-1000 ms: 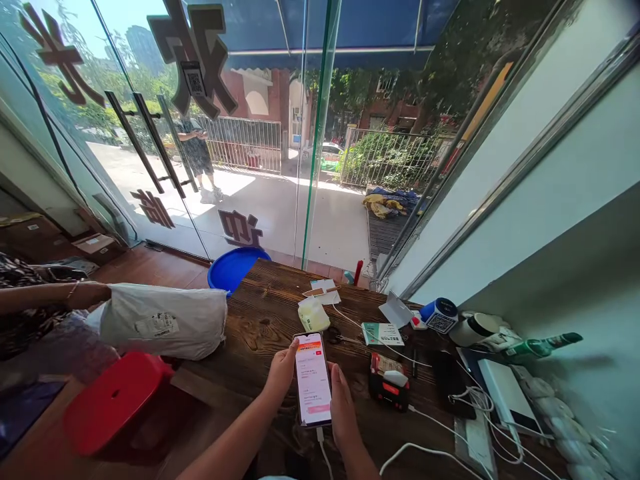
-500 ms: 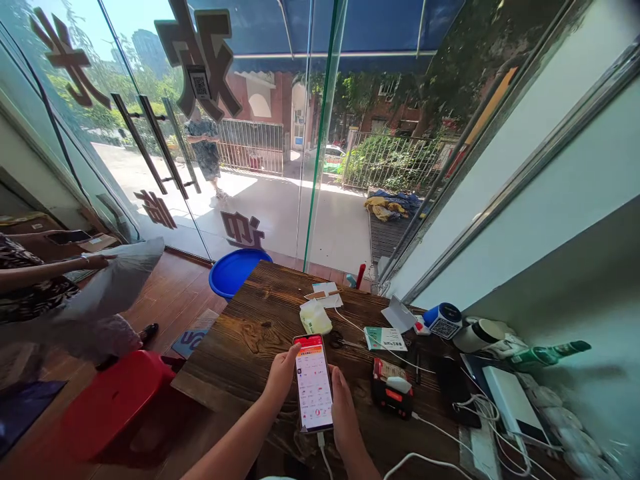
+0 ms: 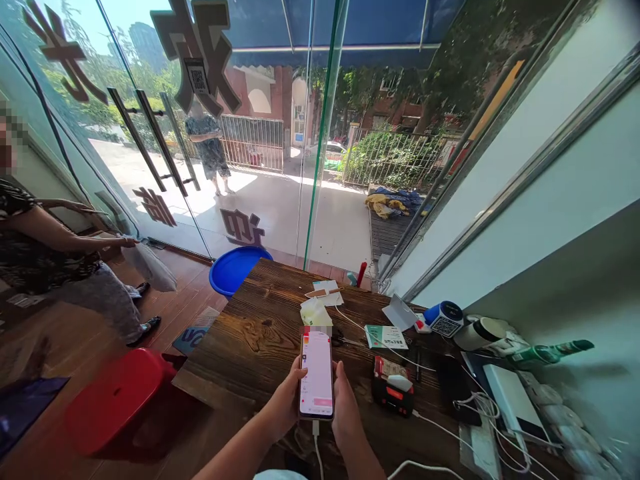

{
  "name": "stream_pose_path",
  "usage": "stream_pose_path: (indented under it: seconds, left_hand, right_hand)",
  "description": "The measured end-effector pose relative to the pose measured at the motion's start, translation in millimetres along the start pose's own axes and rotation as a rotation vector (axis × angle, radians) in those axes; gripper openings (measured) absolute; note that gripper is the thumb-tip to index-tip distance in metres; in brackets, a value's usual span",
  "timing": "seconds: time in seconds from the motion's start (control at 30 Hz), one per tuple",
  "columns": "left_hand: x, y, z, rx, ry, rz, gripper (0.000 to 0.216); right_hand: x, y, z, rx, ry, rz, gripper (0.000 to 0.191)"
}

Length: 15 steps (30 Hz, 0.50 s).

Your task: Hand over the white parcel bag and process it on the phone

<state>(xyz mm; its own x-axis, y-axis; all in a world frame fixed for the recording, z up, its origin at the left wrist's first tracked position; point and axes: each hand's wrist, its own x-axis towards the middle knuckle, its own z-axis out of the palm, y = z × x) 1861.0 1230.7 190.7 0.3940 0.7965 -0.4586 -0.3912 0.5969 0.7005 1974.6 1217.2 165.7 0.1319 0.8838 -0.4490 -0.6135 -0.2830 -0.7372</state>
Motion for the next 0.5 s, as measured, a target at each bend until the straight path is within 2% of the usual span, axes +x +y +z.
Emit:
stream_pose_path:
  seconds: [0.1,0.3,0.4,0.5]
  left_hand:
    - [-15,-3,0,-0.070,-0.156,-0.110,0.093]
    - [-19,-3,2,-0.143,-0.182,-0.058,0.109]
    - [-17,-7,4,-0.168,-0.176,-0.006,0.110]
    - [-17,-8,4,-0.163,-0.162,0.020,0.106]
  right_hand:
    - [-2,-2,-3,-0.072,-0.042,-0.051,0.076]
    - [-6,-12,-5,-0.246,-0.100,-0.223,0.055]
    - [-5,-17,-5,-0.235,-0.198,-0.161,0.049]
    - [-4,-18,-6,-0.200,-0.319,-0.081,0.053]
